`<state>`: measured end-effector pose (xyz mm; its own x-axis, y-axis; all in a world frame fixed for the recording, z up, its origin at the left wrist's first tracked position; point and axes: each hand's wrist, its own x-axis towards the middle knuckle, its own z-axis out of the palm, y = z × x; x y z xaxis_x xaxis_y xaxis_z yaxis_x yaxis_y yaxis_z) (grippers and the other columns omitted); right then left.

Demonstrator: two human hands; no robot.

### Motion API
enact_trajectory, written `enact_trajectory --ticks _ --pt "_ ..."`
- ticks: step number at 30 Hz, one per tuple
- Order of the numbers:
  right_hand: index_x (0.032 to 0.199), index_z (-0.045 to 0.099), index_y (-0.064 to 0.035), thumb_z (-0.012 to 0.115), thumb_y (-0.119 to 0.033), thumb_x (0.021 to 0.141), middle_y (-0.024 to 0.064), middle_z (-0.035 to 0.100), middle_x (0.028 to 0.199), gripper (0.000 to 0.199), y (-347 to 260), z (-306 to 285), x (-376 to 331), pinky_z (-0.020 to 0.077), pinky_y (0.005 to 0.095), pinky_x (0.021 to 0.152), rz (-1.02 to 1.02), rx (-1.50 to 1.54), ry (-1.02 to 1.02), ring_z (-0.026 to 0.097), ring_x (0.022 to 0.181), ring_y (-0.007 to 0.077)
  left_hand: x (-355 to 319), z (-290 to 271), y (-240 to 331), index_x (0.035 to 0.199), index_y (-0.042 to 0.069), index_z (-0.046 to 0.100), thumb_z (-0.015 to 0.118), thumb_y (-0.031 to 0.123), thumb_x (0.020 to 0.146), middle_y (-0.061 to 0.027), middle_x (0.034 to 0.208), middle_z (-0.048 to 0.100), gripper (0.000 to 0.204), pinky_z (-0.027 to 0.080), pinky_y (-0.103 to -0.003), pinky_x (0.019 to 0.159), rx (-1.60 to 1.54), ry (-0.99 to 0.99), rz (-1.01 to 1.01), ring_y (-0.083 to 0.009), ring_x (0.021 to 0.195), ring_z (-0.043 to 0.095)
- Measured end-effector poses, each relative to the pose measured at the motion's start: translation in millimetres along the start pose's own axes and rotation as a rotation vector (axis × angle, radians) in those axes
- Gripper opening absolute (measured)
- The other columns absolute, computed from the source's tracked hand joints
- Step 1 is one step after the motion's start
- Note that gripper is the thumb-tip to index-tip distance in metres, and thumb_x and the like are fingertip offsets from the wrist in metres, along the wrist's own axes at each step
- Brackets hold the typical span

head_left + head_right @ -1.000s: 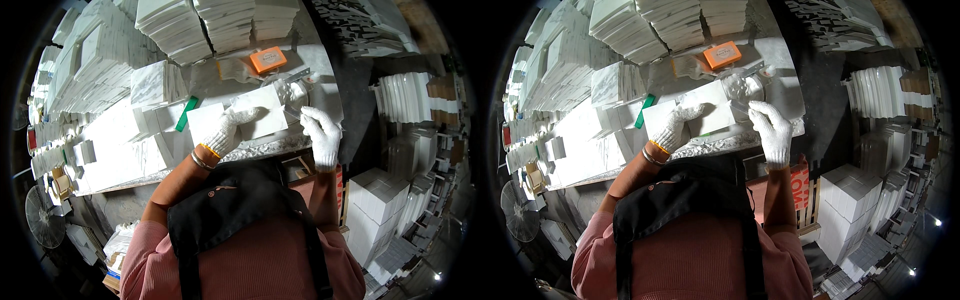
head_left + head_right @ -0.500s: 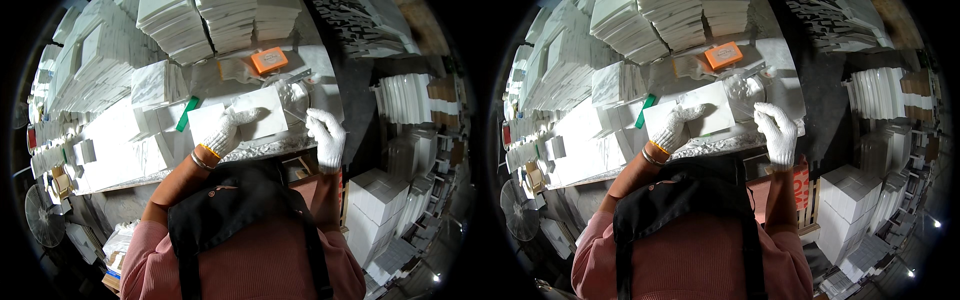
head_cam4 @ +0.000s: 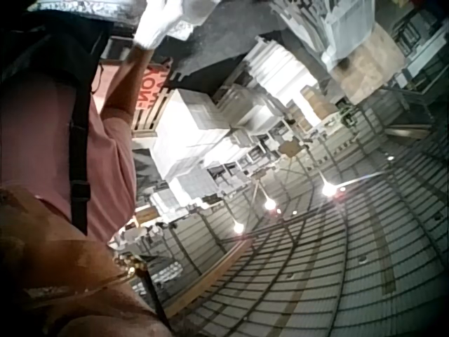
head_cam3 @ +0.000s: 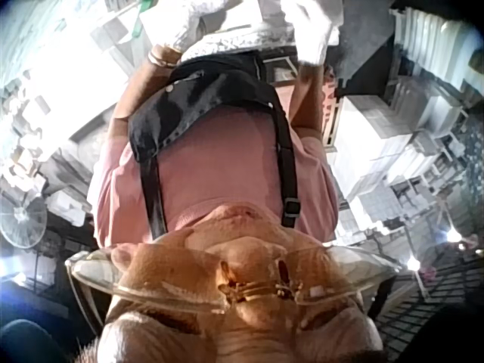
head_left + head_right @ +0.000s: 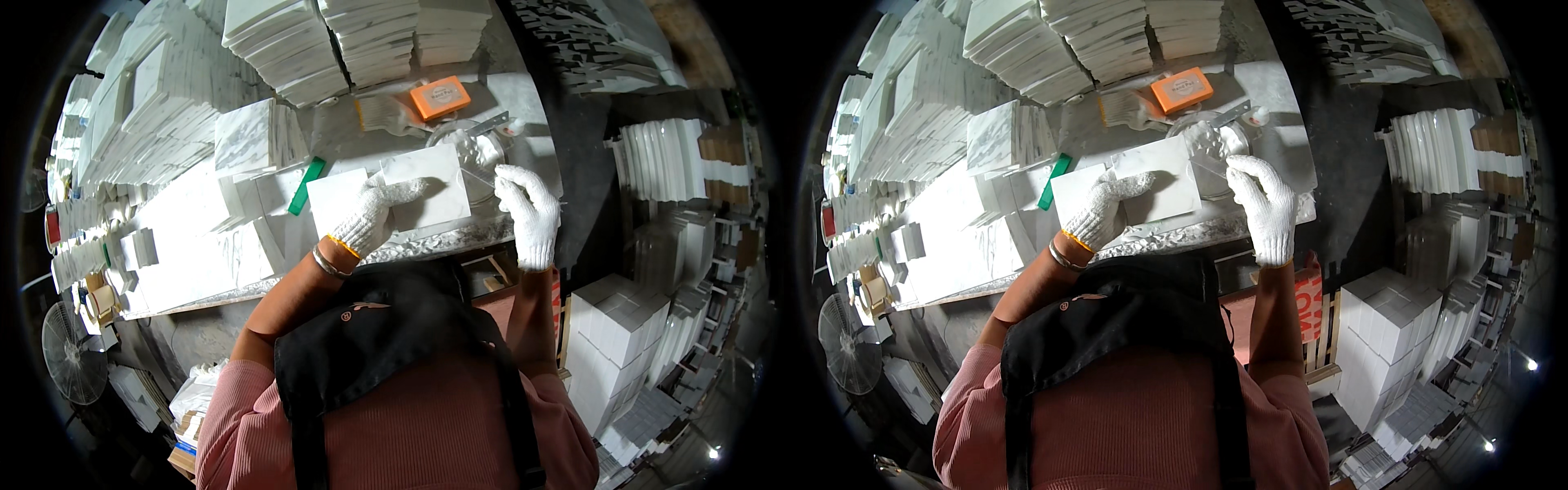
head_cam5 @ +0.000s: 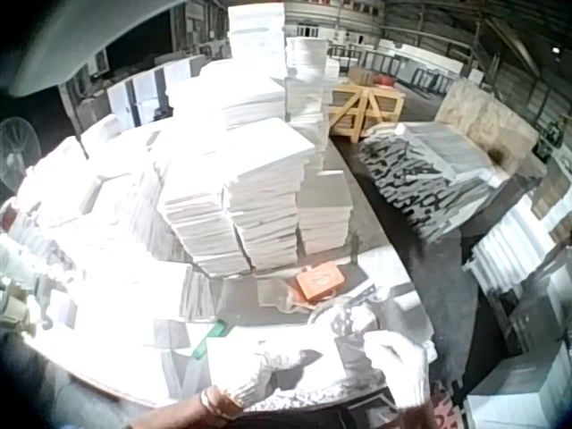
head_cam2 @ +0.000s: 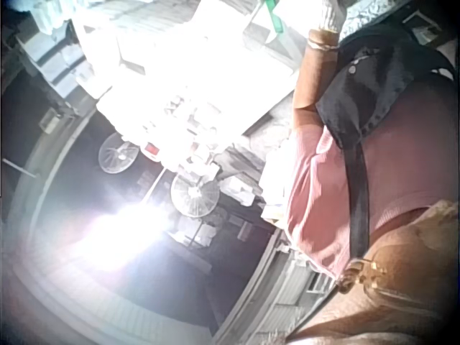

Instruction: The person applies a white paste to the edges of small white rectangular tiles using a metal spatula, then rubs the edges with a green abrasive block. The person repeats this process on multiple tiles, stacking the finished pieces on the table.

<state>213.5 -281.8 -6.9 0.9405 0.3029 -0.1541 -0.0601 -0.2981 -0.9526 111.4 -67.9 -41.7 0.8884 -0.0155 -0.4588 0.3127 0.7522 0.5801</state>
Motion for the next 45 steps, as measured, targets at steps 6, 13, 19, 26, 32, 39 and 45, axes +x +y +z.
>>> enact_trajectory --ticks 6,13,19,26,32,39,45 --pt "0.108 0.071 -0.0063 0.067 -0.011 0.088 -0.0010 0.067 0.090 0.021 12.7 -4.1 9.1 0.0404 0.0181 0.059 0.029 -0.002 0.062 0.054 0.068 0.0038 0.6 -5.7 0.2 0.122 -0.003 0.061 0.060 0.013 0.093 -0.0087 0.116 0.067 0.033 0.050 -0.023 0.074 -0.011 -0.029 0.040 -0.0105 0.086 0.060" --pt "0.106 0.069 -0.0101 0.063 -0.009 0.087 0.0135 0.071 0.099 0.020 72.9 -5.9 29.2 0.0528 0.0368 0.072 -0.275 -0.771 0.132 0.069 0.085 0.0287 2.0 -22.5 -8.0 0.123 -0.005 0.059 0.059 0.011 0.092 -0.0138 0.121 0.065 0.035 0.049 -0.032 0.095 -0.117 -0.049 0.105 -0.0213 0.111 0.062" --pt "0.108 0.069 -0.0123 0.071 -0.026 0.085 0.0100 0.070 0.096 0.027 47.3 -5.3 40.1 0.0515 0.0350 0.077 -0.293 -0.780 0.090 0.067 0.089 0.0272 2.0 -25.1 -11.5 0.121 -0.006 0.060 0.060 0.014 0.094 -0.0144 0.119 0.065 0.034 0.050 -0.030 0.092 -0.108 0.006 0.118 -0.0206 0.106 0.063" --pt "0.111 0.066 -0.0090 0.080 -0.026 0.076 0.0104 0.065 0.114 0.041 78.5 -33.5 117.4 0.0485 0.0345 0.087 -0.263 -0.497 0.223 0.064 0.098 0.0241 0.5 -26.1 -10.5 0.122 -0.005 0.061 0.059 0.013 0.093 -0.0126 0.120 0.065 0.034 0.048 -0.027 0.084 -0.054 -0.013 0.135 -0.0164 0.096 0.063" --pt "0.099 0.064 -0.0028 0.075 -0.023 0.081 0.0030 0.065 0.093 0.030 104.9 -38.4 132.5 0.0454 0.0293 0.081 -0.077 -0.153 0.071 0.057 0.090 0.0124 -3.4 -21.8 -3.3 0.122 -0.006 0.060 0.059 0.011 0.093 -0.0139 0.121 0.065 0.033 0.047 -0.032 0.097 -0.084 -0.008 0.097 -0.0222 0.112 0.061" --pt "0.119 0.061 -0.0020 0.065 -0.016 0.089 0.0014 0.063 0.106 0.033 36.4 -43.7 51.7 0.0461 0.0250 0.084 -0.109 -0.114 -0.023 0.057 0.096 0.0089 -5.8 -21.9 -6.8 0.118 -0.003 0.063 0.060 0.008 0.092 -0.0116 0.116 0.066 0.028 0.050 -0.032 0.093 -0.098 -0.021 0.187 -0.0206 0.107 0.063" --pt "0.118 0.063 0.0021 0.076 -0.019 0.083 0.0108 0.068 0.106 0.043 -7.0 -28.5 10.1 0.0487 0.0293 0.087 -0.098 -0.235 -0.185 0.063 0.097 0.0155 -13.6 -9.4 6.8 0.120 -0.006 0.062 0.057 0.009 0.093 -0.0129 0.119 0.066 0.031 0.048 -0.032 0.097 -0.023 0.037 0.119 -0.0206 0.110 0.062"
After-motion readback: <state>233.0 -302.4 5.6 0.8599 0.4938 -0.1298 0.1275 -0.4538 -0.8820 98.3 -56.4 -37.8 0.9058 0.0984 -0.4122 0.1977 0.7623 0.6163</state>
